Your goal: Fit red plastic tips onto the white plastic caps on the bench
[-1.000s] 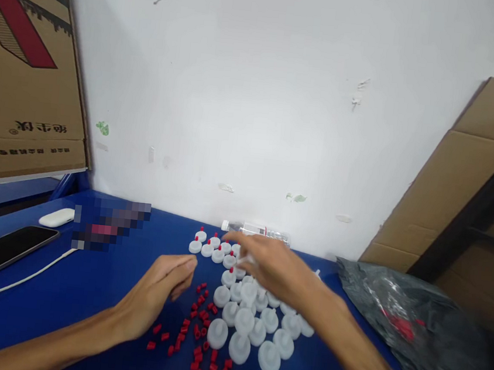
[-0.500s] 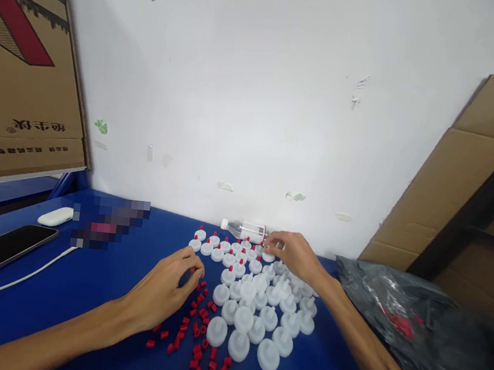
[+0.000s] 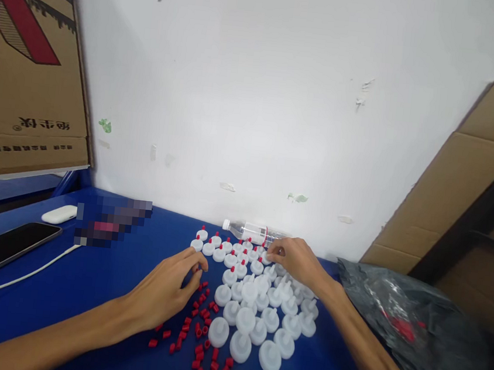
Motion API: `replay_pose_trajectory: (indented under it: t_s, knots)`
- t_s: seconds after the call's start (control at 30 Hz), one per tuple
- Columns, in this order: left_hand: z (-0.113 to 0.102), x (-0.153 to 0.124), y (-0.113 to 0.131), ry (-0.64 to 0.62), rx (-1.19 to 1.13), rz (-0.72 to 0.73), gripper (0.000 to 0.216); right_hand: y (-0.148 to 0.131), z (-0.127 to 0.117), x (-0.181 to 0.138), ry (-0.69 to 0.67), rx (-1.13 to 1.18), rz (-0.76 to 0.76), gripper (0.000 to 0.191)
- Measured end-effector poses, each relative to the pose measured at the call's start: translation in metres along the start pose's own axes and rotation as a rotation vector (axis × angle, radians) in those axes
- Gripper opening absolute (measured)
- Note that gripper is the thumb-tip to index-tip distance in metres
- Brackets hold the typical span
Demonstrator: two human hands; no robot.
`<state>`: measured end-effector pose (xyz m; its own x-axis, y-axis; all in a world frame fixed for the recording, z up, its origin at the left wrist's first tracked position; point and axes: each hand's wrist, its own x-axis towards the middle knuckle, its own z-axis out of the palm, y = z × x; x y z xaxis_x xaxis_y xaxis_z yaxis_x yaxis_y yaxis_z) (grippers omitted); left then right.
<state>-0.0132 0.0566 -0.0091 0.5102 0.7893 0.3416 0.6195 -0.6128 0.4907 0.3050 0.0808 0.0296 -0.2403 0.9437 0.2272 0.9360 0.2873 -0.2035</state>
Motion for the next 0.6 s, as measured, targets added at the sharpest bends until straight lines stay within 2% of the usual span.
replay_pose_trajectory:
  t_s: [0.17,0.43,0.6]
  knots:
    - [0.0002,0.0002,0.0005,-0.011,0.016,-0.013,0.021,-0.0045,0.0018,-0.0002,0.02,-0.01,-0.034,0.013]
    - [0.0006,-0.0005,0.0006,-0.034,0.016,-0.027,0.022,-0.0004,0.0035,0.0001,-0.043,-0.065,-0.032,0.025]
    - [0.0018,0.0003,-0.001,-0.04,0.022,-0.035,0.021,-0.0017,0.0024,-0.0005,-0.034,-0.092,-0.035,0.019]
